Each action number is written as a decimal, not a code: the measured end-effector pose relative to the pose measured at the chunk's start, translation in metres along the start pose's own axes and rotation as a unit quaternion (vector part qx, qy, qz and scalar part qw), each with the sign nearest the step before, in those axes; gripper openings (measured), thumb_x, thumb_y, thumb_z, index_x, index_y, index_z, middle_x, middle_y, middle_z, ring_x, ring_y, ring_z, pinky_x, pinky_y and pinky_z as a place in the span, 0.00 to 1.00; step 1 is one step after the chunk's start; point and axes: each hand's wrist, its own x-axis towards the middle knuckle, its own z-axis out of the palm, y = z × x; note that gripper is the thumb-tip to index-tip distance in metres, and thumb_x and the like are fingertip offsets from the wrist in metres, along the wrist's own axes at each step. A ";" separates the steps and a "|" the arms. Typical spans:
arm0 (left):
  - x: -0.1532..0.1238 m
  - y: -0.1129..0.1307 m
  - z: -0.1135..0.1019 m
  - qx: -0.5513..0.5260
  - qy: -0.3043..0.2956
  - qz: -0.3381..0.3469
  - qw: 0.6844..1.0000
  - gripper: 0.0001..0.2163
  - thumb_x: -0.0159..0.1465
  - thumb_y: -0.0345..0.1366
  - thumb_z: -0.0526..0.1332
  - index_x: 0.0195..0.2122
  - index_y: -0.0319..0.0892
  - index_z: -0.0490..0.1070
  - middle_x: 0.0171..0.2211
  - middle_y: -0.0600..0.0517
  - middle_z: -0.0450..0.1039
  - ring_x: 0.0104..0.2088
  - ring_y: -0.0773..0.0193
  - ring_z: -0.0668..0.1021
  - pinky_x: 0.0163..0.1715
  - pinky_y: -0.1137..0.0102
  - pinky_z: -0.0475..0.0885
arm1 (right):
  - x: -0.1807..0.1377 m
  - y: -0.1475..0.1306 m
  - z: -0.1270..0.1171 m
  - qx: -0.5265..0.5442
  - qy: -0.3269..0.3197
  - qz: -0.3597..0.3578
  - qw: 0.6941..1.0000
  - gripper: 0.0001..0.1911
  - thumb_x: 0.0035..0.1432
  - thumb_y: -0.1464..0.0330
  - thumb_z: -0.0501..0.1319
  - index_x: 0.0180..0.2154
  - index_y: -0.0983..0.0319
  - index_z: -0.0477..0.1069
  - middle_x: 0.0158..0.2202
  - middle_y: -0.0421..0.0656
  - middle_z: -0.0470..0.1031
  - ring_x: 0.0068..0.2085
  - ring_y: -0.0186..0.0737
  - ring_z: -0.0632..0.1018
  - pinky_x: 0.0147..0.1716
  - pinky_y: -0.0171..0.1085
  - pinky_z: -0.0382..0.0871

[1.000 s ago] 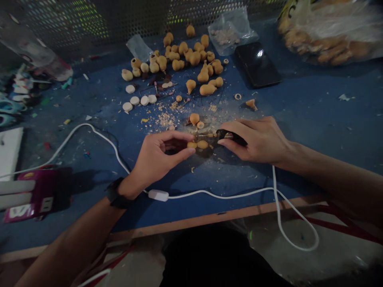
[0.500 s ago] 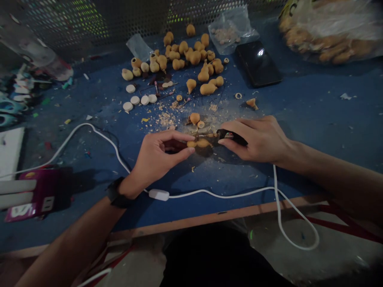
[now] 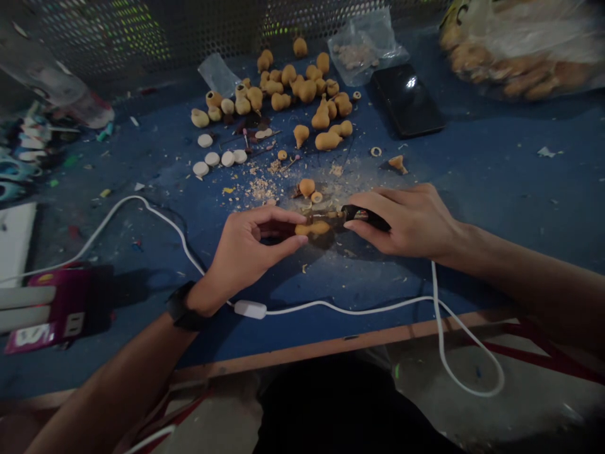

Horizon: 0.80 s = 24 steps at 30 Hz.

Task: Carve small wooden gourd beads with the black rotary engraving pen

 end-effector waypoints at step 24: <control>0.001 0.000 0.000 -0.020 -0.019 0.006 1.000 0.07 0.64 0.37 0.81 0.43 0.46 0.92 0.44 0.48 0.94 0.41 0.54 0.94 0.47 0.63 0.95 | 0.000 -0.002 0.001 -0.013 0.009 -0.002 1.000 0.27 0.87 0.50 0.52 0.59 0.57 0.85 0.41 0.47 0.92 0.35 0.47 0.88 0.32 0.42 0.68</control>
